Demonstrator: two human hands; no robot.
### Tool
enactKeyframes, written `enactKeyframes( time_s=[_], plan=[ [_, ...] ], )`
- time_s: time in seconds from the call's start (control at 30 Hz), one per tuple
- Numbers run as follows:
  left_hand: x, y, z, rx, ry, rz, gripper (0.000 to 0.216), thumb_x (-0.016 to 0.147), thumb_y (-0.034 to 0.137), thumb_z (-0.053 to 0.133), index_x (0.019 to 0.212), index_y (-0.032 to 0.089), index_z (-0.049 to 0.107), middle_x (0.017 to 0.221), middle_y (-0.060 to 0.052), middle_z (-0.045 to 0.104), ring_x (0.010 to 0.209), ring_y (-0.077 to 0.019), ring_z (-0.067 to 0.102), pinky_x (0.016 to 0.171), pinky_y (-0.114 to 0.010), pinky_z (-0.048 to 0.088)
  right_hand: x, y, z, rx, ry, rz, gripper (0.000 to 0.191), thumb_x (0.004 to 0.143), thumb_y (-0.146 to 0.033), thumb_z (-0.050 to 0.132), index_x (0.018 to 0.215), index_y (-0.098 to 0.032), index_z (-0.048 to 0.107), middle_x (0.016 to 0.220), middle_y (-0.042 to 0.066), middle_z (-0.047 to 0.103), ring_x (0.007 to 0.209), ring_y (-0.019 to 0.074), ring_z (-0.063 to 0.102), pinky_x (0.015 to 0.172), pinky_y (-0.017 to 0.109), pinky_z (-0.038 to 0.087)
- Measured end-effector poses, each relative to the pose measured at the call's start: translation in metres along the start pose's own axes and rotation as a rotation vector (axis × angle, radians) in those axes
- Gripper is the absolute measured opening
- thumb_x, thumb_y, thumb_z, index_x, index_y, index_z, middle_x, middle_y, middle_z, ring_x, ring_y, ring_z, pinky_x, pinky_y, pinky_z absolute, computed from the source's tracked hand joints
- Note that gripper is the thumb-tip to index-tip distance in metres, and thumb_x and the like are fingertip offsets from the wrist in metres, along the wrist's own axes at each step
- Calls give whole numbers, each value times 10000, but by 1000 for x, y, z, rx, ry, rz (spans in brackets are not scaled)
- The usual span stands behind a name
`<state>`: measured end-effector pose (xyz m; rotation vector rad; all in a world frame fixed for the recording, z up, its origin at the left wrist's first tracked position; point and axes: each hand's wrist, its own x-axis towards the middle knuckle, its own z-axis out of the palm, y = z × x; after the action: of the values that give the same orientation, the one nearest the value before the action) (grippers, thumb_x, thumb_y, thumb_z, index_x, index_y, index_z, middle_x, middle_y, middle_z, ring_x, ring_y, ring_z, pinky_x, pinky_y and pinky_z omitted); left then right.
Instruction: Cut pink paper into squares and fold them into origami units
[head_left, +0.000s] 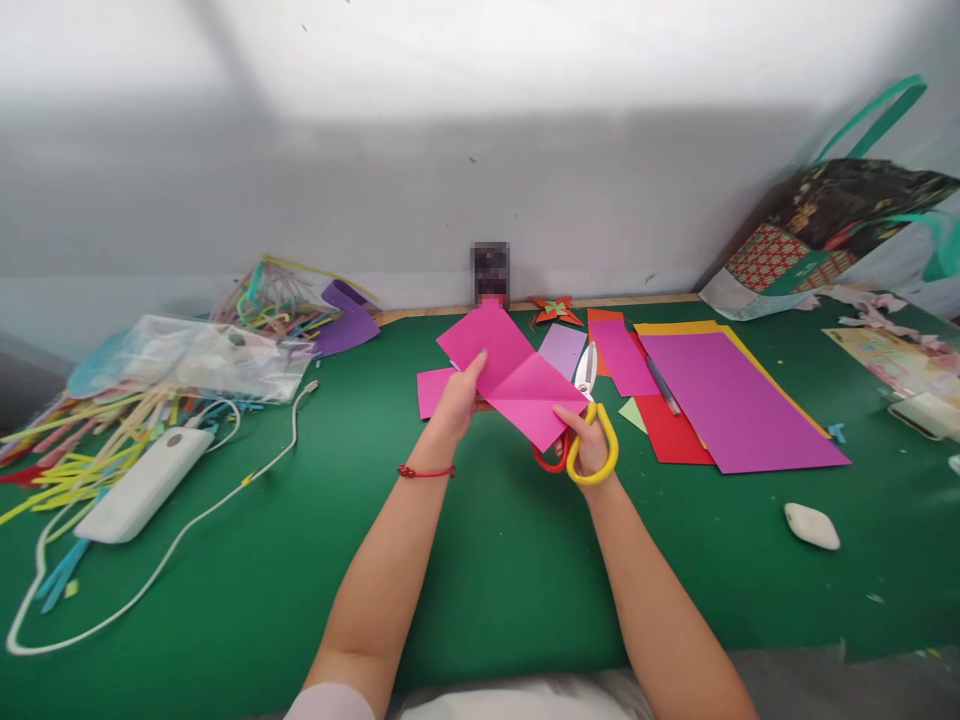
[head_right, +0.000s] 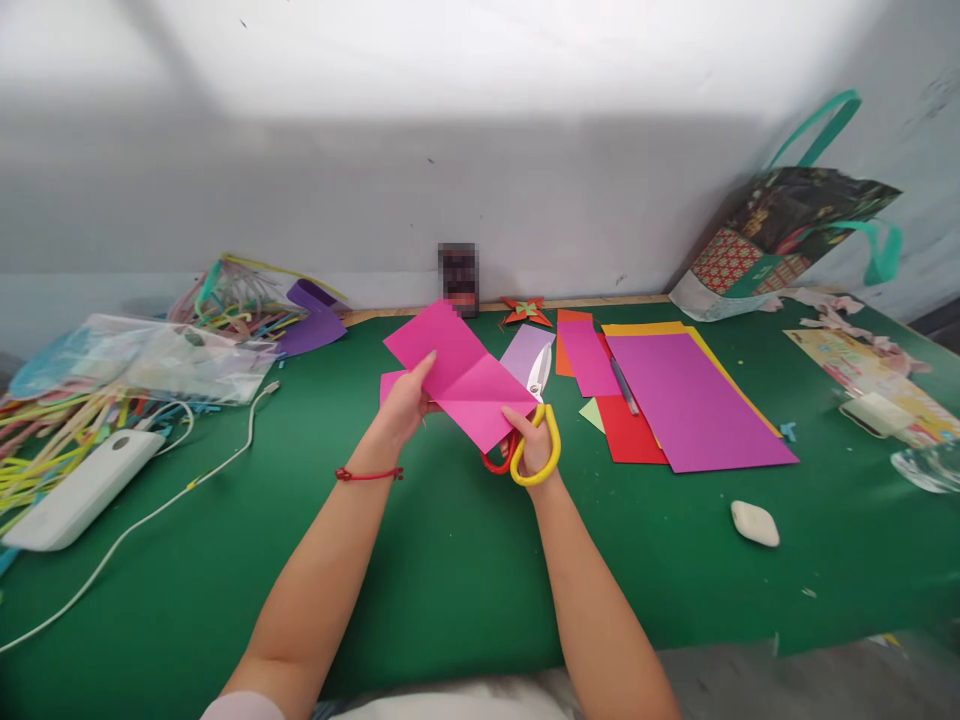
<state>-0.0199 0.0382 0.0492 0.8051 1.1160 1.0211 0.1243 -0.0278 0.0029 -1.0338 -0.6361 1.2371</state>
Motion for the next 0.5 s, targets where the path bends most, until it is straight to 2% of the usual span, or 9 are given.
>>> enactKeyframes(
  time_s=[0.13, 0.23, 0.37, 0.5],
  plan=[
    [5, 2, -6, -221, 32, -140, 147, 805, 273, 493, 771, 151, 568, 616, -28, 622, 539, -130, 576, 515, -234, 468, 2, -1, 0, -22, -3, 35, 236, 555, -340, 690, 582, -182, 517, 328, -59, 450, 259, 80, 382, 248, 198, 267],
    [5, 2, -5, -285, -32, -193, 109, 795, 232, 489, 767, 155, 560, 586, -15, 608, 513, -124, 571, 516, -237, 476, 2, -1, 1, -30, 39, 26, 242, 546, -346, 695, 588, -188, 517, 332, -64, 450, 262, 84, 385, 255, 206, 283],
    [4, 4, -8, -222, -96, -177, 59, 766, 180, 514, 752, 154, 566, 612, -22, 631, 570, -137, 606, 580, -257, 508, 5, 0, -4, 45, 82, -9, 186, 559, -295, 688, 637, -189, 557, 404, -54, 493, 309, 93, 416, 285, 224, 331],
    [7, 12, -25, -104, -94, -177, 45, 747, 194, 544, 736, 159, 570, 602, -15, 635, 555, -135, 613, 599, -266, 516, 9, -4, -12, 129, 48, -10, 185, 548, -243, 665, 711, -196, 591, 620, 2, 632, 549, 178, 593, 443, 283, 473]
  ],
)
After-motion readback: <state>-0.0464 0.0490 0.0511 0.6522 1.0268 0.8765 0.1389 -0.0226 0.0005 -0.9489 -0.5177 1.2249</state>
